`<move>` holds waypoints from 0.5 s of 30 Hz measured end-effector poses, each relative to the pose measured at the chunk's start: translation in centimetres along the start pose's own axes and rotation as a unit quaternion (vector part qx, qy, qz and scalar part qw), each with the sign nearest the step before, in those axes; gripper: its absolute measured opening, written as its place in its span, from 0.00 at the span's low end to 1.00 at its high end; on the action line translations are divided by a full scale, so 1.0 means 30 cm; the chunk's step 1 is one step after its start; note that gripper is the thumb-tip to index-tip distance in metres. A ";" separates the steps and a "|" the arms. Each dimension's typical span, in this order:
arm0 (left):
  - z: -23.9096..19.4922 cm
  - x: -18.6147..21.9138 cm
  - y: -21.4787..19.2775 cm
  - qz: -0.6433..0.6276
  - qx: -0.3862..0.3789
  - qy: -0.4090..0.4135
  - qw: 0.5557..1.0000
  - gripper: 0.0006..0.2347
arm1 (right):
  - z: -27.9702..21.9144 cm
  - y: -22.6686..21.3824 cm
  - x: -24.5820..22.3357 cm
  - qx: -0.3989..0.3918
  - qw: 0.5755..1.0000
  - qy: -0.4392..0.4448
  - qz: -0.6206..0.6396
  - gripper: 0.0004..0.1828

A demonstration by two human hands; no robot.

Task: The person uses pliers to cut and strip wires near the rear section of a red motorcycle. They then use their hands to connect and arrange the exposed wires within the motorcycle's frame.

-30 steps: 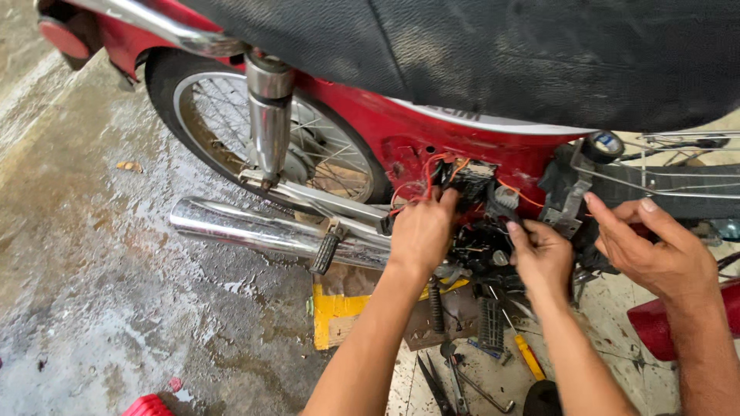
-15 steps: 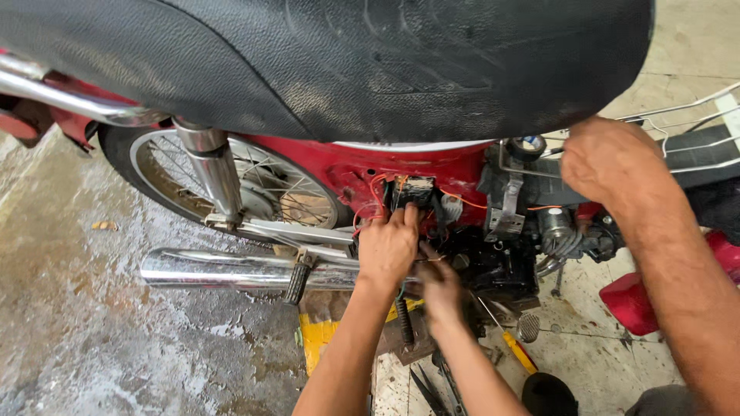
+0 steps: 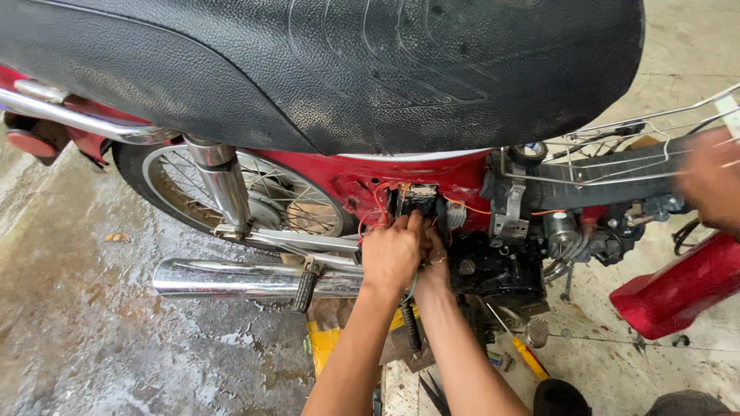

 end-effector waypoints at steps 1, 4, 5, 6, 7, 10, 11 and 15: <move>-0.004 -0.003 0.007 0.000 -0.006 -0.004 1.000 0.14 | 0.004 0.002 -0.001 0.004 1.000 -0.010 -0.008 0.18; -0.001 -0.011 0.020 -0.002 -0.014 -0.013 1.000 0.14 | 0.039 -0.001 -0.020 0.013 0.999 -0.035 -0.033 0.18; 0.000 -0.012 0.024 -0.004 -0.018 -0.015 1.000 0.15 | 0.052 -0.008 -0.031 0.019 0.997 -0.051 -0.046 0.18; 0.000 -0.015 0.028 -0.004 -0.018 -0.014 1.000 0.15 | 0.072 -0.007 -0.042 0.018 0.997 -0.052 -0.046 0.18; 0.000 -0.016 0.033 -0.006 -0.019 -0.011 1.000 0.15 | 0.091 -0.017 -0.055 0.053 0.995 -0.057 -0.061 0.16; 0.002 -0.006 0.005 -0.005 -0.010 -0.007 1.000 0.14 | 0.160 -0.066 -0.090 0.129 0.985 -0.066 -0.097 0.16; 0.007 0.000 -0.014 -0.002 0.002 -0.007 1.000 0.13 | 0.184 -0.089 -0.106 0.169 0.976 -0.071 -0.118 0.23; 0.005 0.001 -0.023 0.010 0.006 0.003 1.000 0.11 | 0.222 -0.111 -0.106 0.100 0.991 -0.068 -0.054 0.14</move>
Point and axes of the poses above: each hand's wrist, its own z-axis towards the middle knuckle, its own y-axis out of the palm, x = y × z, the point moved 5 cm from there along z, towards the middle knuckle, and after that the axes turned 5 degrees about -z, right-handed, at the moved point
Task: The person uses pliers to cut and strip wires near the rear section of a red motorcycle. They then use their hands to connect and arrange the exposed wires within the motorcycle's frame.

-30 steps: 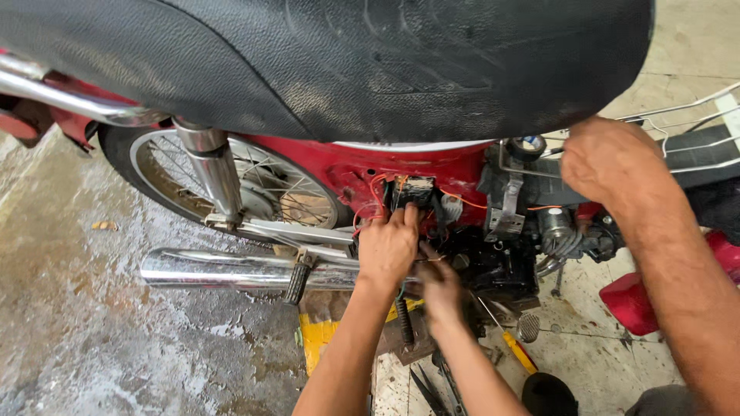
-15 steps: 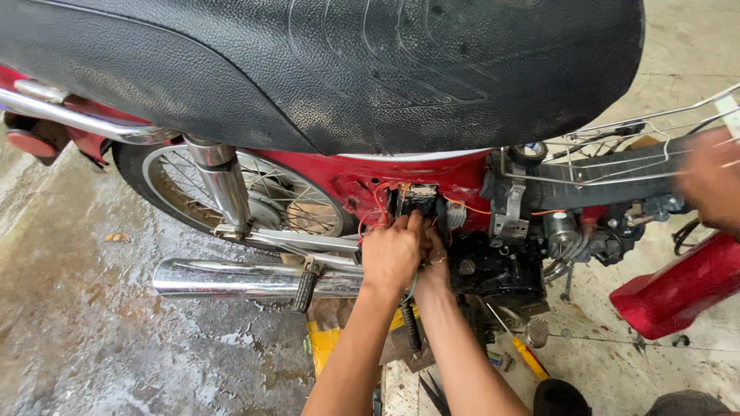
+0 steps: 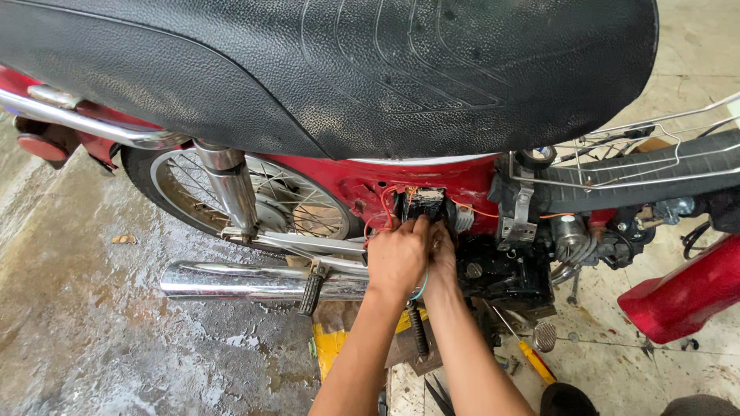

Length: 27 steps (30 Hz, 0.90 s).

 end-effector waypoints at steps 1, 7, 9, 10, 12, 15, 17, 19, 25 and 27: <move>-0.002 -0.006 0.008 -0.004 -0.001 -0.004 1.000 0.11 | 0.001 0.012 -0.007 -0.047 0.999 -0.008 -0.020 0.16; -0.016 -0.027 0.043 -0.019 -0.028 -0.027 0.999 0.11 | -0.099 0.000 -0.014 -0.040 0.999 -0.034 -0.004 0.18; -0.016 -0.034 0.045 -0.023 -0.041 -0.033 0.998 0.12 | -0.113 0.003 -0.021 -0.031 0.998 -0.039 -0.026 0.18; -0.018 -0.039 0.039 -0.029 -0.048 -0.033 0.998 0.12 | -0.113 -0.004 -0.026 -0.012 0.997 -0.047 -0.057 0.22; -0.026 -0.050 0.023 -0.034 -0.054 -0.037 0.997 0.12 | -0.120 -0.005 -0.035 0.007 0.994 -0.054 -0.090 0.26; -0.039 -0.065 0.005 -0.018 -0.050 -0.033 0.998 0.09 | -0.147 0.003 -0.045 0.017 0.996 -0.051 -0.065 0.24; -0.043 -0.069 0.011 -0.022 -0.050 -0.019 0.998 0.08 | -0.175 0.006 -0.046 0.025 0.997 -0.044 -0.060 0.20; -0.041 -0.072 -0.007 -0.030 -0.064 -0.023 0.997 0.07 | -0.185 0.011 -0.043 0.030 0.996 -0.045 -0.065 0.20; -0.044 -0.072 0.017 -0.051 -0.140 -0.042 0.988 0.08 | -0.231 0.013 -0.031 0.040 0.994 -0.057 -0.087 0.19; -0.041 -0.074 0.025 -0.055 -0.160 -0.045 0.985 0.08 | -0.297 0.012 -0.023 0.042 0.993 -0.063 -0.094 0.18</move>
Point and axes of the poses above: each hand's wrist, its own z-axis towards the middle knuckle, its own y-axis out of the palm, x = y × z, the point moved 5 cm from there along z, towards the middle knuckle, and after that the axes turned 5 degrees about -z, right-handed, at the moved point
